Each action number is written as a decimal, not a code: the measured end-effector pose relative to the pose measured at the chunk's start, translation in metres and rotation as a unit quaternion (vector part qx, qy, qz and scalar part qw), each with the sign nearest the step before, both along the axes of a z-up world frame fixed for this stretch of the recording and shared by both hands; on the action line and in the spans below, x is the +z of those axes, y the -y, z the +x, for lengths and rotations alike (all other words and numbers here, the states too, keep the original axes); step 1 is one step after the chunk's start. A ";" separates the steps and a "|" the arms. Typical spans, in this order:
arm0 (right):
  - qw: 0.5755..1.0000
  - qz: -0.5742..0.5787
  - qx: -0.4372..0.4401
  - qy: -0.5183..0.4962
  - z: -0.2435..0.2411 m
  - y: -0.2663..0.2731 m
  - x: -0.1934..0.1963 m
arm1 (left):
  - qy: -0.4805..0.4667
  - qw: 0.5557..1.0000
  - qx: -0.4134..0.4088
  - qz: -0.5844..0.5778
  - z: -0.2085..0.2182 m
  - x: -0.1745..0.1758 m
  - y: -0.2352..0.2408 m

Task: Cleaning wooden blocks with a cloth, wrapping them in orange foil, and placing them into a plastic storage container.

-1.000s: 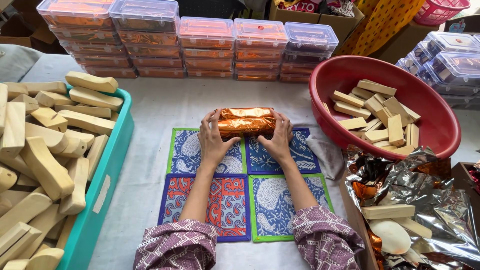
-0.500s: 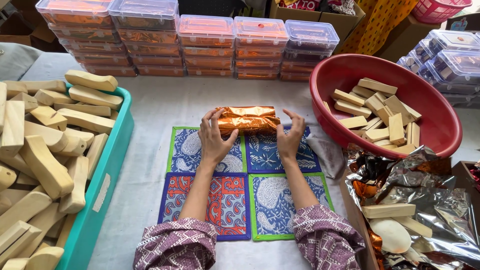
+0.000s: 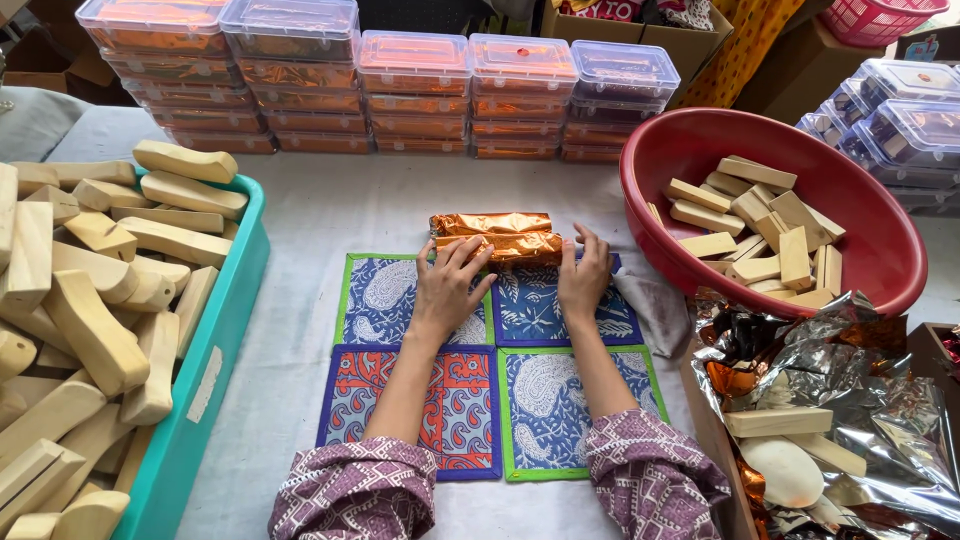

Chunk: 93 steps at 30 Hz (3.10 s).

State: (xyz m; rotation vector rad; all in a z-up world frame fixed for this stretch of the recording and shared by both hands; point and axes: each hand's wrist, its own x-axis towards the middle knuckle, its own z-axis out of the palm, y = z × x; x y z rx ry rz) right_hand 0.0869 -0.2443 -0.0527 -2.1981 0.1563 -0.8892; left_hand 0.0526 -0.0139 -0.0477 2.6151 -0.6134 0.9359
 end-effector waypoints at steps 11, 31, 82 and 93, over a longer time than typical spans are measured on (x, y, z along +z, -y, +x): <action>0.991 0.076 0.105 -0.029 -0.005 -0.005 0.008 | -0.024 1.000 0.001 -0.010 0.002 -0.002 0.000; 0.972 -0.187 0.065 0.130 -0.032 -0.030 0.043 | 0.014 0.999 0.045 -0.024 0.006 0.001 -0.002; 0.879 -0.321 0.323 -0.140 -0.145 -0.027 -0.002 | -0.178 0.983 -0.042 0.028 -0.151 -0.017 0.017; 0.848 -0.448 0.215 0.184 -0.173 0.100 0.022 | -0.184 0.981 -0.050 0.025 -0.155 -0.018 0.016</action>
